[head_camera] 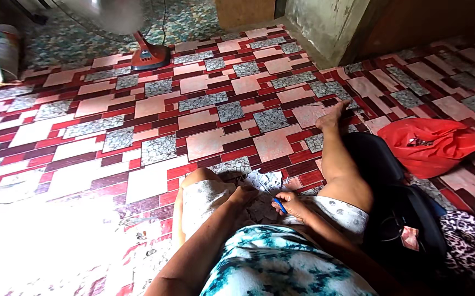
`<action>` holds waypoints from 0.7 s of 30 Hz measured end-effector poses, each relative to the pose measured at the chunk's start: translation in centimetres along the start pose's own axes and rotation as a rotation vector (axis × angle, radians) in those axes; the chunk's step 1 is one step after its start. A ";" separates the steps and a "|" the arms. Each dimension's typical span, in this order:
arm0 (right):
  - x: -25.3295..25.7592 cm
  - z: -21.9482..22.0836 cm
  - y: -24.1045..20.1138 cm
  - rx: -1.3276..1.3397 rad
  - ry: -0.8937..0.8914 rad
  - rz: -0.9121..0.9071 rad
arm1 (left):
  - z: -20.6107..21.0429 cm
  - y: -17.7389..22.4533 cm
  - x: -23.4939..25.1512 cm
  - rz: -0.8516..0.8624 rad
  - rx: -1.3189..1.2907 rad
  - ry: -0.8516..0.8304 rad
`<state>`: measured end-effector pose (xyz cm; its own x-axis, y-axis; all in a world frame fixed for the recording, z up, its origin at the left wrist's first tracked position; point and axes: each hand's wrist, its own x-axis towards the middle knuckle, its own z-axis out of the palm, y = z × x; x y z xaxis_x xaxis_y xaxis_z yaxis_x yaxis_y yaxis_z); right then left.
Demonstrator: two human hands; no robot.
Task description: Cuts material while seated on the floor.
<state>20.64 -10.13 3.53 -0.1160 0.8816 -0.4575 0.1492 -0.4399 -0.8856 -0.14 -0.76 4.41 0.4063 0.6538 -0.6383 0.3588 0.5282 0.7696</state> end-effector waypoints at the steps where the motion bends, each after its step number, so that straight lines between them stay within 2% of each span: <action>1: 0.0 0.0 -0.1 -0.002 -0.001 0.023 | 0.0 0.0 0.0 0.003 -0.006 0.002; 5: -0.1 0.0 -0.6 -0.025 -0.042 0.100 | 0.0 -0.1 0.1 0.007 -0.029 0.015; 21: -0.1 0.2 -0.4 -0.030 -0.065 0.073 | 0.0 -0.2 0.3 -0.002 -0.006 0.000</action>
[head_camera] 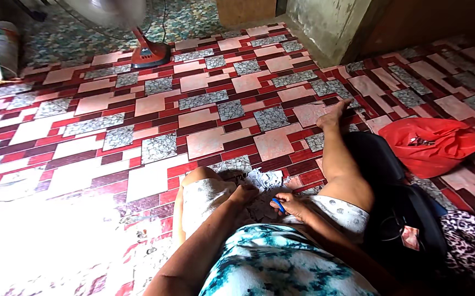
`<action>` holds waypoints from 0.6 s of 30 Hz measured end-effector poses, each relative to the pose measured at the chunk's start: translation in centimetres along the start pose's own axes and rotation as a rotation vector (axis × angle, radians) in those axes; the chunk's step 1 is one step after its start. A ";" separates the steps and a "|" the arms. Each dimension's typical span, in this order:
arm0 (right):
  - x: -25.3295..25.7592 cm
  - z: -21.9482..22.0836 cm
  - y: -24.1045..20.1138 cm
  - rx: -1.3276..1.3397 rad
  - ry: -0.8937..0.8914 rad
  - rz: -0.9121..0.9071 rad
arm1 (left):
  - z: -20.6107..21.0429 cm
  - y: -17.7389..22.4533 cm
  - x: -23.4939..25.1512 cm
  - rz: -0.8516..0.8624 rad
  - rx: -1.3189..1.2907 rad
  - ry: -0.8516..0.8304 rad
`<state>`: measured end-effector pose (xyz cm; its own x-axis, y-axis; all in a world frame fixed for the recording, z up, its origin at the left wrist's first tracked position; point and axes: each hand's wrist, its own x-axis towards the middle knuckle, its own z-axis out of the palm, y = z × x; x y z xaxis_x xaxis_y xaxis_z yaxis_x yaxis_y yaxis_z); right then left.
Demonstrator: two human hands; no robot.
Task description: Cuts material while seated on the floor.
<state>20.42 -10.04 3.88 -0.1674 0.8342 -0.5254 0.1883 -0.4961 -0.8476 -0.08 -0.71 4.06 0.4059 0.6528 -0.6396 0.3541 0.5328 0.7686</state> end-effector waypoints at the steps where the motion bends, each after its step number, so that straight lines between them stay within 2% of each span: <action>1: 0.1 0.0 0.1 0.002 0.001 -0.002 | 0.0 0.0 0.0 0.000 0.005 -0.004; 10: 0.2 0.0 0.2 -0.007 0.009 -0.017 | -0.1 0.1 -0.2 0.012 0.054 -0.016; 15: 0.3 -0.1 0.6 0.020 0.044 -0.082 | -0.1 0.0 0.0 -0.001 0.042 -0.015; 18: 0.1 -0.1 0.4 0.023 0.054 -0.056 | 0.0 0.1 0.0 0.001 0.031 -0.009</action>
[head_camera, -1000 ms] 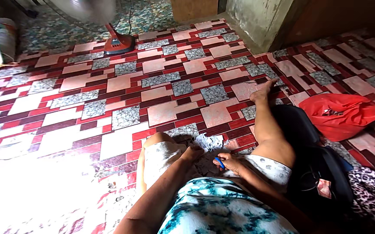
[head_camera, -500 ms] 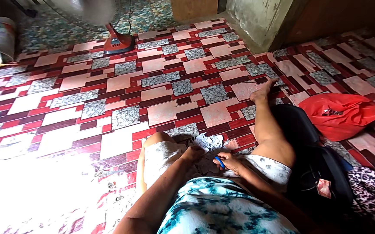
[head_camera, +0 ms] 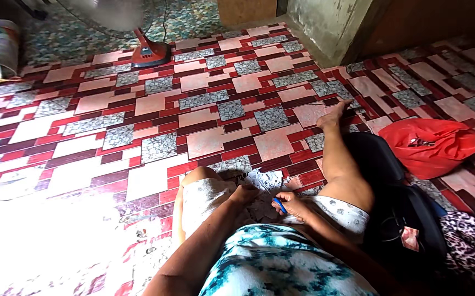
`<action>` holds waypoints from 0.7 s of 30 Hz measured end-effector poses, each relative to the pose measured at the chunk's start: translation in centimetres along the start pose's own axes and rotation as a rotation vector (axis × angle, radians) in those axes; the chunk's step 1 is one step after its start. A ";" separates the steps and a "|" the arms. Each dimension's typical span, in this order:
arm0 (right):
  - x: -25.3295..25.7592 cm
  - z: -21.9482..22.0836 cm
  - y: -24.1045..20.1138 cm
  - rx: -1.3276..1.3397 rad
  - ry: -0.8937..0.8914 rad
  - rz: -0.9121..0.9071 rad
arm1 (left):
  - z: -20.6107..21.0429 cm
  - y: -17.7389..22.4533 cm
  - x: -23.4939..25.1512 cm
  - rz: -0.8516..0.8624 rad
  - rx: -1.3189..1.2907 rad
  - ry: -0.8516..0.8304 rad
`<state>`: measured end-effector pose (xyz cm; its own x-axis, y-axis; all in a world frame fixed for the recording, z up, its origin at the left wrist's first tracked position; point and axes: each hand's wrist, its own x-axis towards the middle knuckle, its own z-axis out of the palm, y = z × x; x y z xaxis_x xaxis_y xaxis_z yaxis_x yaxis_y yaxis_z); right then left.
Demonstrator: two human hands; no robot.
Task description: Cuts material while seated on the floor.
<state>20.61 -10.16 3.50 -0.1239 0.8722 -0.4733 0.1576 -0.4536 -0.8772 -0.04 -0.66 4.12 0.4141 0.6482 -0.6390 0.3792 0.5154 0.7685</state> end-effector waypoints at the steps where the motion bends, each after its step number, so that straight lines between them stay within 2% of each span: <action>1: -0.1 0.0 -0.2 -0.005 -0.002 0.026 | 0.0 0.0 0.0 0.002 0.000 -0.002; 7: -0.1 0.1 -0.6 -0.030 -0.049 0.081 | 0.0 0.0 0.0 0.000 0.013 0.003; 17: -0.1 0.1 -0.1 -0.019 0.004 -0.026 | -0.1 0.0 0.0 0.019 0.040 -0.013; 21: -0.2 -0.1 -0.4 -0.017 -0.018 0.058 | -0.1 0.0 0.0 0.021 0.007 -0.002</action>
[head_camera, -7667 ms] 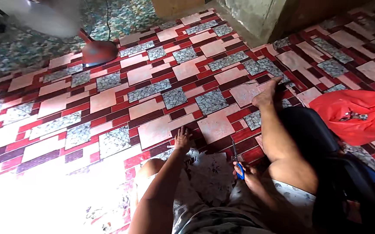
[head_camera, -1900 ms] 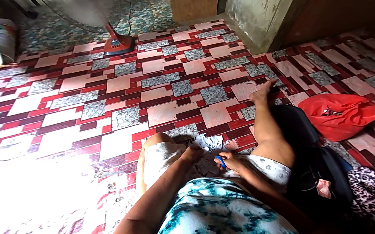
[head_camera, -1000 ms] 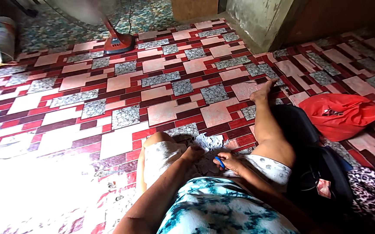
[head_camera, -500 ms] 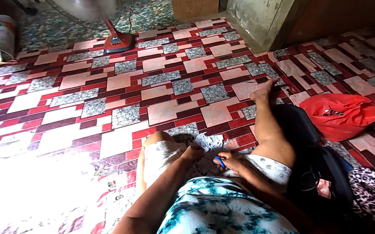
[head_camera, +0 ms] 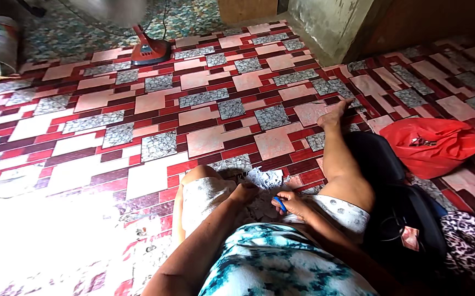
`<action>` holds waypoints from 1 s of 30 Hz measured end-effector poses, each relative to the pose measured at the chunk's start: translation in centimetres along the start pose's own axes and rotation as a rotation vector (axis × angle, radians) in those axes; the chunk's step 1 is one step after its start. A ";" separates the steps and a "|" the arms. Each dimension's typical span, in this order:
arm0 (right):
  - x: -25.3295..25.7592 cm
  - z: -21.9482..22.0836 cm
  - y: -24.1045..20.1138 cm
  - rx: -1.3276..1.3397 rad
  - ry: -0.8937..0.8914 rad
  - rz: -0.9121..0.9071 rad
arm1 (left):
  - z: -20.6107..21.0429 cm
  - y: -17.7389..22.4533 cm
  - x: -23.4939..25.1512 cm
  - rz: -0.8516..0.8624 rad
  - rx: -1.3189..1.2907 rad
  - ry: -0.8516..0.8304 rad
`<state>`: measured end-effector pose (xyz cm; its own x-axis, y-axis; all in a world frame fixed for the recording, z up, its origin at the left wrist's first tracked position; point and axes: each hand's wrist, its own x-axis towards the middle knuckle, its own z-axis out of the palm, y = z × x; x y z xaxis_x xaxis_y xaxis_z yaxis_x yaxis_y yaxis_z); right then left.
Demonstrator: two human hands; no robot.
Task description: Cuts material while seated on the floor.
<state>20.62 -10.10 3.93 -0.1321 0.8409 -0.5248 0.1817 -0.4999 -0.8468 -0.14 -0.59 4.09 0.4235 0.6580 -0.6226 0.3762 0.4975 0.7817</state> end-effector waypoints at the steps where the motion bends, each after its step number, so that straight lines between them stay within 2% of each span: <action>1: 0.0 0.0 -0.1 -0.009 -0.015 0.025 | 0.0 0.0 0.0 -0.001 -0.004 0.002; 8: 0.1 0.3 -0.1 -0.023 -0.065 0.005 | 0.1 0.0 0.0 0.011 -0.017 -0.003; 14: 0.2 0.2 0.1 -0.015 -0.037 -0.020 | 0.1 0.0 0.0 0.016 0.026 -0.017; 19: 0.1 0.0 0.2 0.026 0.029 -0.053 | -0.5 0.6 -0.4 -0.025 0.164 -0.031; 25: -0.1 -0.1 0.0 0.037 0.077 -0.048 | -0.8 0.3 -0.3 -0.053 -0.030 -0.030; 30: 0.0 -0.3 0.0 0.020 0.015 0.046 | -0.6 0.2 0.0 -0.062 -0.038 -0.011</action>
<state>20.88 -10.01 3.95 -0.1097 0.8196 -0.5623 0.1674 -0.5424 -0.8233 -0.58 -0.14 4.32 0.4095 0.6191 -0.6701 0.3703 0.5585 0.7423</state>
